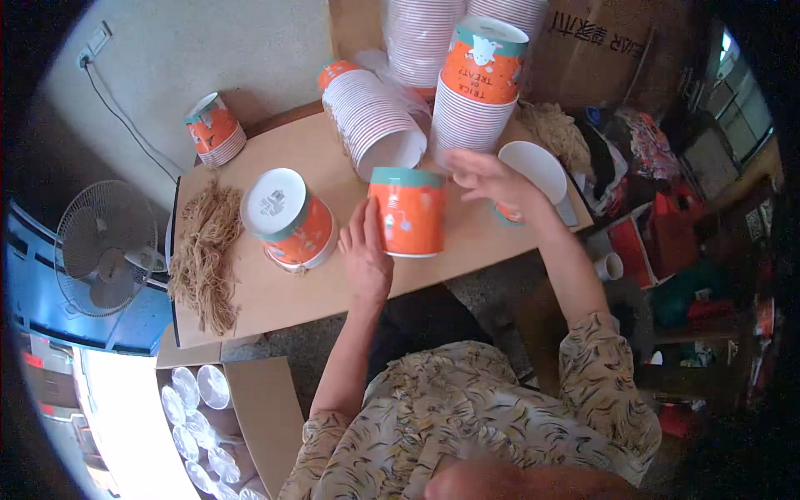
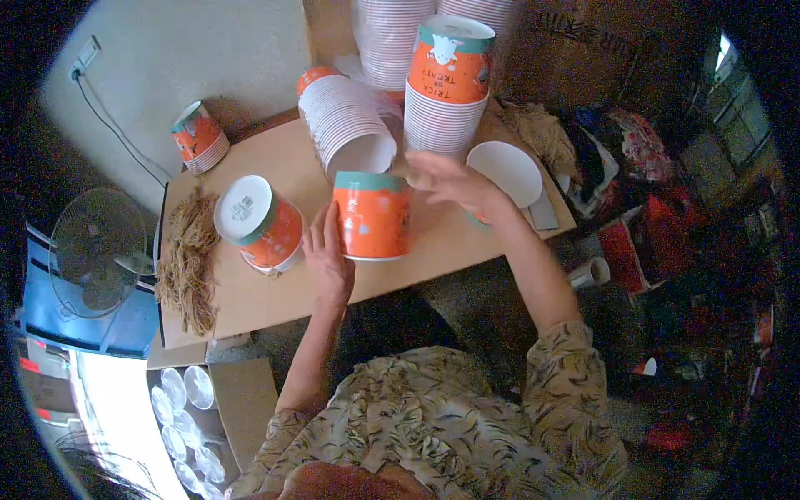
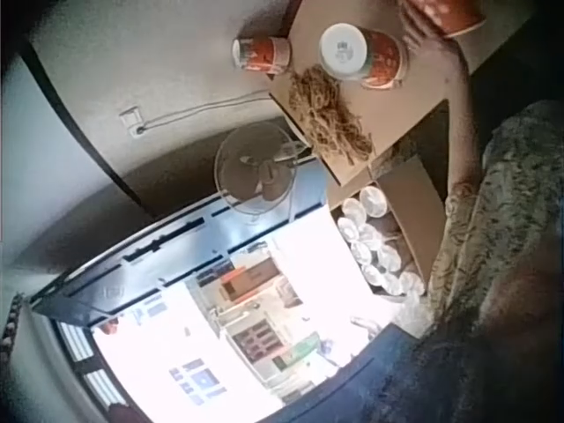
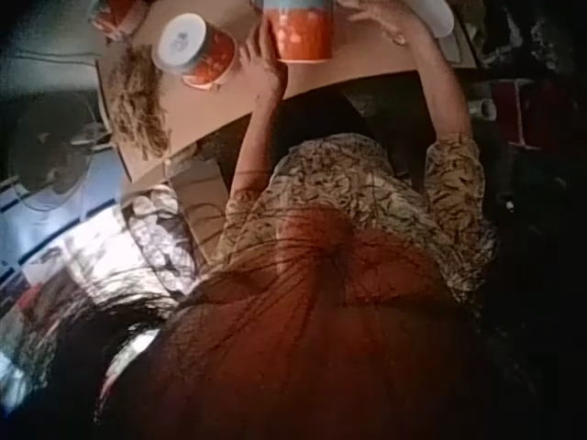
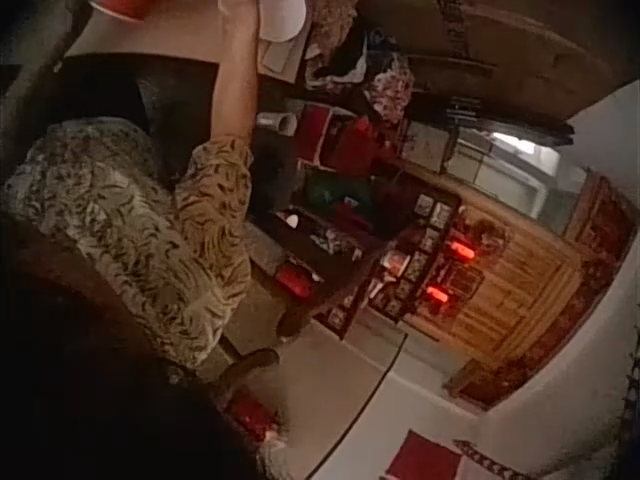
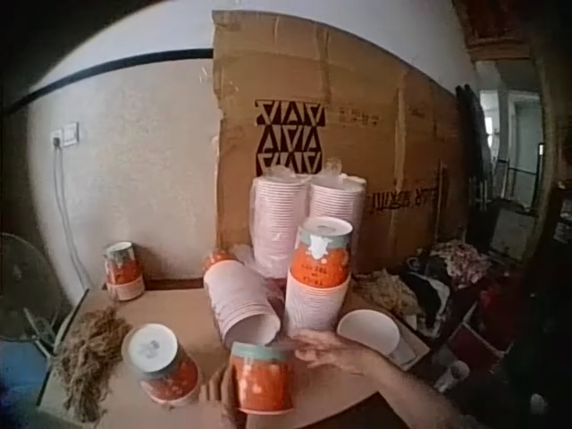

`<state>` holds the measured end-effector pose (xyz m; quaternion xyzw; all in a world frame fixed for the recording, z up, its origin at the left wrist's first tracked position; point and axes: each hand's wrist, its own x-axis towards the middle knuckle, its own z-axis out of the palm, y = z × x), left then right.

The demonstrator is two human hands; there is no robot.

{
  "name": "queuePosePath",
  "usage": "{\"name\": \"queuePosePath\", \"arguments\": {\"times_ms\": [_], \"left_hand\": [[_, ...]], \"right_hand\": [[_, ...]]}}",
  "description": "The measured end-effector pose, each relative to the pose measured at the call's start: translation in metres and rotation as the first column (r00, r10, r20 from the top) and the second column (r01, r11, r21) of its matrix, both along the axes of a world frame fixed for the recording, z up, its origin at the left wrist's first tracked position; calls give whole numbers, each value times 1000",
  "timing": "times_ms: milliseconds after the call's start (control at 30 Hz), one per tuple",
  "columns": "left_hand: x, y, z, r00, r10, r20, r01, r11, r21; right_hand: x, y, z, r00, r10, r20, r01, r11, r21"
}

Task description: Attaching thin rope handles to small decorated paper buckets at a workstation.

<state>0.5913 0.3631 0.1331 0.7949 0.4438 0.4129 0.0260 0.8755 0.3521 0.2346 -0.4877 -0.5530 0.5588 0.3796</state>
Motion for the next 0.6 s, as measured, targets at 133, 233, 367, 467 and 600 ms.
{"name": "queuePosePath", "arguments": {"times_ms": [133,233,367,467,600], "left_hand": [[-2,-32,14,989,49,-139,-25,985,169],[-5,-52,22,982,32,-185,10,975,221],[-10,-63,19,989,39,-139,3,956,292],[-18,-69,20,991,-15,-133,51,961,273],[-45,-71,7,974,-28,223,7,995,97]], "right_hand": [[-27,-8,17,994,-24,108,32,997,-67],[-45,-13,21,994,75,76,-68,994,-90],[-58,-17,20,997,63,55,-60,997,-58],[-56,-16,11,989,27,146,-41,995,94],[-45,-17,36,978,-95,188,60,981,186]]}}
